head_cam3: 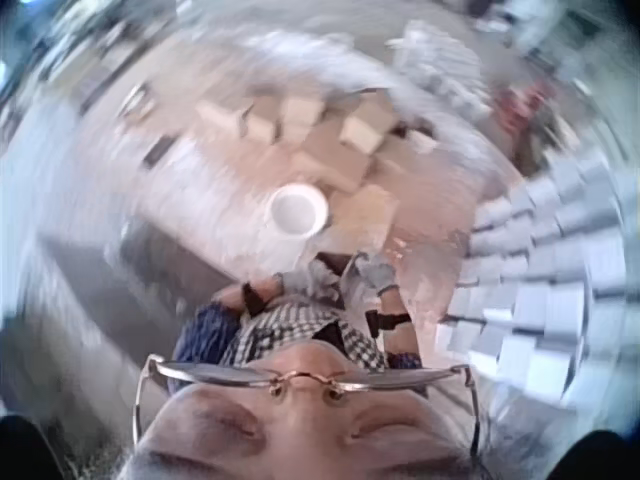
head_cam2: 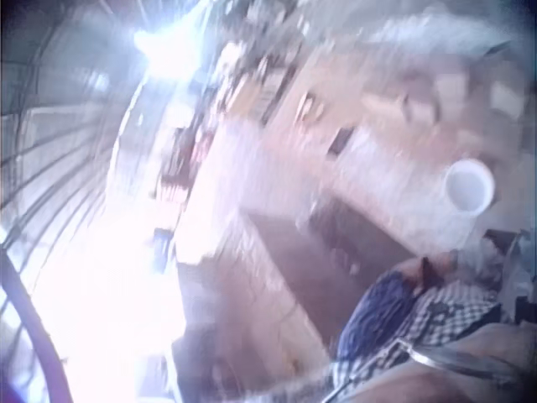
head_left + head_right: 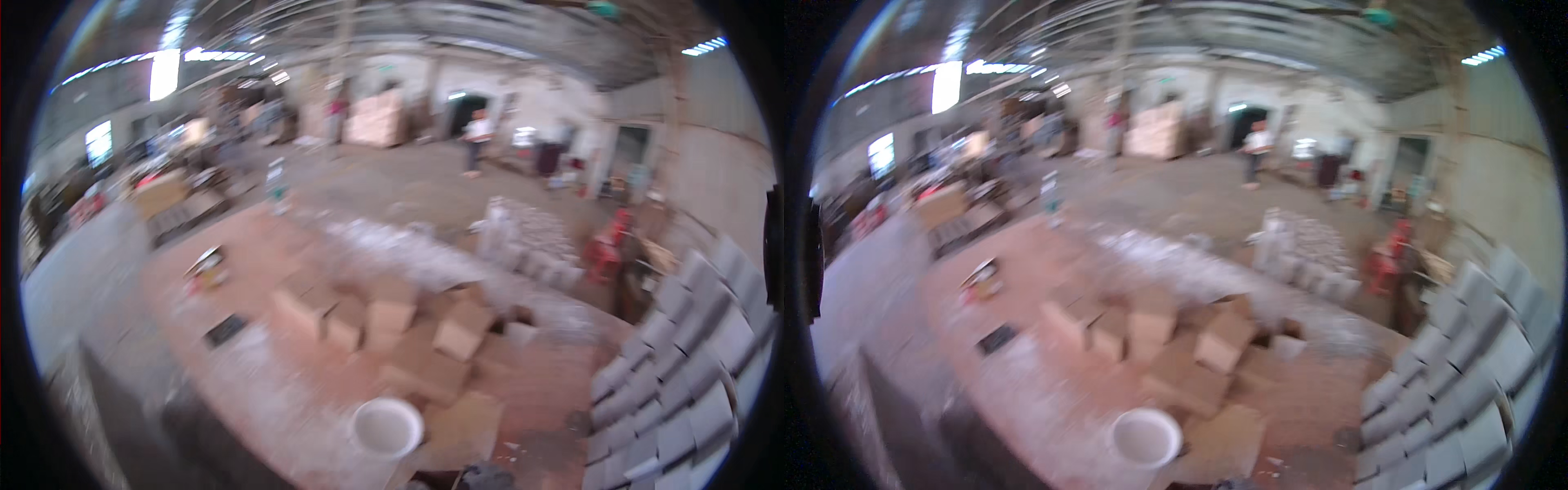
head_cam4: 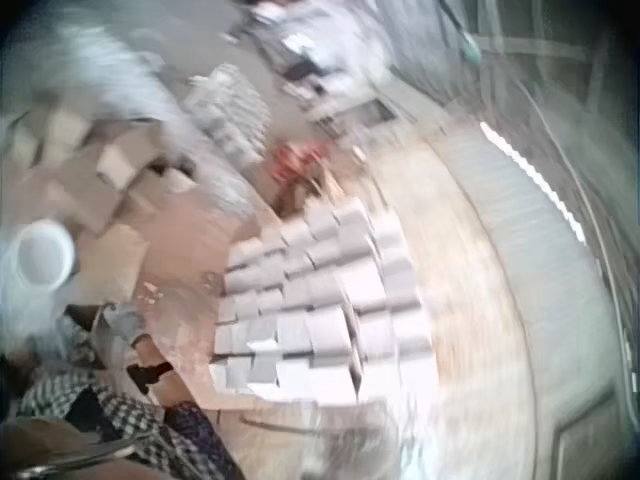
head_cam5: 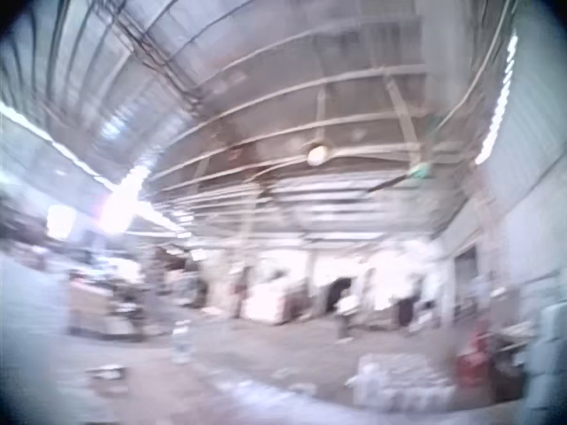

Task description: The person is applying white glue to the edges and joints of a small square cardboard box using a cloth or finger.

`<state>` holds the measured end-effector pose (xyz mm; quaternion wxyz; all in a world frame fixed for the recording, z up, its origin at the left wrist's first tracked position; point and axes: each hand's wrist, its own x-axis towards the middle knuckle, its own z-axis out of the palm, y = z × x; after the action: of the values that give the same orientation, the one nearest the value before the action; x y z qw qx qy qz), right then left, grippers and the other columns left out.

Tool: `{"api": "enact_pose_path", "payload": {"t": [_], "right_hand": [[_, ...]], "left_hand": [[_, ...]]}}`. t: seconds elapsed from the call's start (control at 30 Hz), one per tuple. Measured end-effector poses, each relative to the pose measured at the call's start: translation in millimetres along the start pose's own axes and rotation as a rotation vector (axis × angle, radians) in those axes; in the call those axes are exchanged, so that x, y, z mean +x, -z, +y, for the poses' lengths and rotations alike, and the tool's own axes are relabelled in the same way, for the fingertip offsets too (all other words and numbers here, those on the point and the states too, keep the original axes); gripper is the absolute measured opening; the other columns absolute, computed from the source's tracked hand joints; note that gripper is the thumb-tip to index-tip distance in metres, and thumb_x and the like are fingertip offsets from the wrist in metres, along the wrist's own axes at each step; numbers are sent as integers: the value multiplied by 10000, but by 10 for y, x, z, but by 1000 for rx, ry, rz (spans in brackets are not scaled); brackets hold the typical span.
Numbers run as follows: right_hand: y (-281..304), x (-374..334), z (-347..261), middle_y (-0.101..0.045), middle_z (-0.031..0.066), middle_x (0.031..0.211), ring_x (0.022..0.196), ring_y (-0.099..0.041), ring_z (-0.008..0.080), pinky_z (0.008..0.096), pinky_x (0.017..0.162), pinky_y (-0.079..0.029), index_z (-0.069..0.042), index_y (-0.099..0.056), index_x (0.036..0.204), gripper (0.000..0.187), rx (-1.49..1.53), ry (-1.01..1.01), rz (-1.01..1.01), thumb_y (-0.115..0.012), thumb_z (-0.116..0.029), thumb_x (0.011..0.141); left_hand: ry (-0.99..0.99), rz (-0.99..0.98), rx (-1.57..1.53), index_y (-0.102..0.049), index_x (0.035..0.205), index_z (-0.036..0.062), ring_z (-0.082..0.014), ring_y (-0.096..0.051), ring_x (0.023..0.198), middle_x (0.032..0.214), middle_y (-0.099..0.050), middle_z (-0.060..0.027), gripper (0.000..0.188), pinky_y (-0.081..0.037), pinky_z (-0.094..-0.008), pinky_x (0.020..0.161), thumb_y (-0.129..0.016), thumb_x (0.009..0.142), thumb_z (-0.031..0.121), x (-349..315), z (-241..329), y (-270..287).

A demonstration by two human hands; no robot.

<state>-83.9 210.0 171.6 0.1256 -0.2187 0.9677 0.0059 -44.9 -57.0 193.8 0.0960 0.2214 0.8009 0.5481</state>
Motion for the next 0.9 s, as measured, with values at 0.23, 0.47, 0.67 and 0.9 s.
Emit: {"api": "enact_pose_path", "payload": {"t": [0.23, 0.47, 0.67, 0.9], "right_hand": [[-104, -152, 110, -645, 179, 1121, 982, -638, 378, 473, 800, -535, -110, -635, 1158, 345, 293, -61, 215, -608, -367, 929], [-218, -135, -29, -627, 215, 1202, 995, -644, 355, 441, 859, -530, -24, -532, 1275, 535, 556, -114, 162, -627, -423, 931], [-343, -143, -175, -639, 199, 1030, 843, -635, 347, 397, 702, -531, -37, -582, 1122, 358, -38, -3, 233, -645, -332, 929], [258, 134, -922, -644, 221, 872, 700, -626, 392, 485, 588, -489, -75, -588, 934, 342, -10, -560, 128, -670, -402, 880]], "left_hand": [[-74, 44, -73, -706, 997, 106, -296, -613, 860, 901, -653, -127, 300, -484, -412, 770, -703, 853, 369, -235, 21, -250], [-53, 42, -166, -705, 1002, 111, -297, -608, 885, 920, -652, -127, 304, -480, -414, 789, -695, 857, 378, -234, -115, 95], [77, 130, -199, -704, 1006, 115, -298, -604, 907, 936, -651, -127, 307, -476, -415, 806, -689, 861, 385, -398, -975, 1306], [229, 291, -150, -704, 1011, 119, -299, -600, 932, 955, -649, -127, 312, -472, -417, 826, -681, 866, 394, -650, -1898, 2725]]}}
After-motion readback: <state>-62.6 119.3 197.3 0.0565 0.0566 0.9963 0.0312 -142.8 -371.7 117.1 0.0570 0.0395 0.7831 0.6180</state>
